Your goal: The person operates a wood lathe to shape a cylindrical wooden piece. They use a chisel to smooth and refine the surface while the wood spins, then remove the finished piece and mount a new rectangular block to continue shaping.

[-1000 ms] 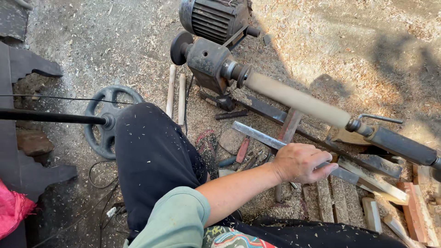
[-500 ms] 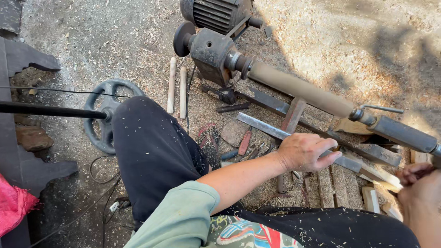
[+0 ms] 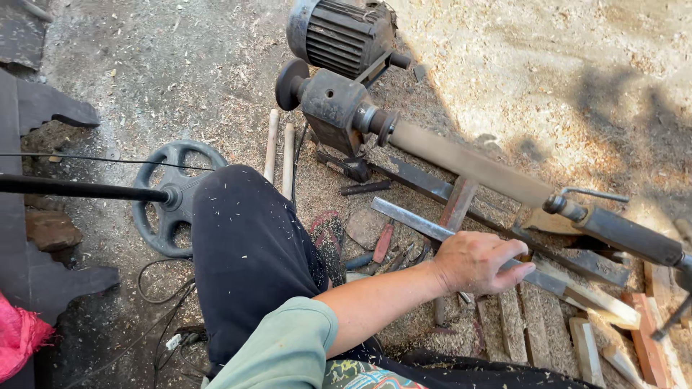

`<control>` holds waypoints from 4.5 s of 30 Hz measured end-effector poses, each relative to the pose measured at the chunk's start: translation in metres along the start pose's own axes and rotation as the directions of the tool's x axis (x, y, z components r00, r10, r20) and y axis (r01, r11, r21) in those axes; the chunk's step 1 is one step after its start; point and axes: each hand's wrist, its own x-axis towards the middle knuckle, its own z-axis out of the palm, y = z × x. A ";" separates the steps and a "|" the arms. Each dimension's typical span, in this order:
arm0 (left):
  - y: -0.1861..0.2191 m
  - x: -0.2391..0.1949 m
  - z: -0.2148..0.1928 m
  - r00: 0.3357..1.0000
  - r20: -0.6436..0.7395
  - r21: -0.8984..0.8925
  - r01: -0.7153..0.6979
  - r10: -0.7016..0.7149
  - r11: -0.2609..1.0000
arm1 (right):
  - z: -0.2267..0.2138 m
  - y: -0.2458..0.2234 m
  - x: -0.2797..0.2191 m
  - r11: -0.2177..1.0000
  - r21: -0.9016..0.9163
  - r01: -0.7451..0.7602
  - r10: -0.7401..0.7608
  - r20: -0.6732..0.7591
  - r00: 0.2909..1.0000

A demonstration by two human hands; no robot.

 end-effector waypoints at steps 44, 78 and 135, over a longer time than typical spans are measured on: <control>0.000 0.003 -0.012 0.998 0.045 0.029 -0.046 0.044 0.999 | -0.024 -0.037 0.110 0.958 0.187 -0.217 0.115 0.442 0.890; 0.007 0.015 -0.023 0.996 0.092 0.030 0.005 -0.008 1.000 | -0.078 -0.043 0.089 0.919 -0.366 0.145 -0.111 0.113 0.987; -0.130 -0.009 0.004 0.802 0.198 -0.075 0.586 -0.564 0.807 | 0.165 -0.178 -0.182 0.859 -0.406 0.311 -0.141 0.396 0.907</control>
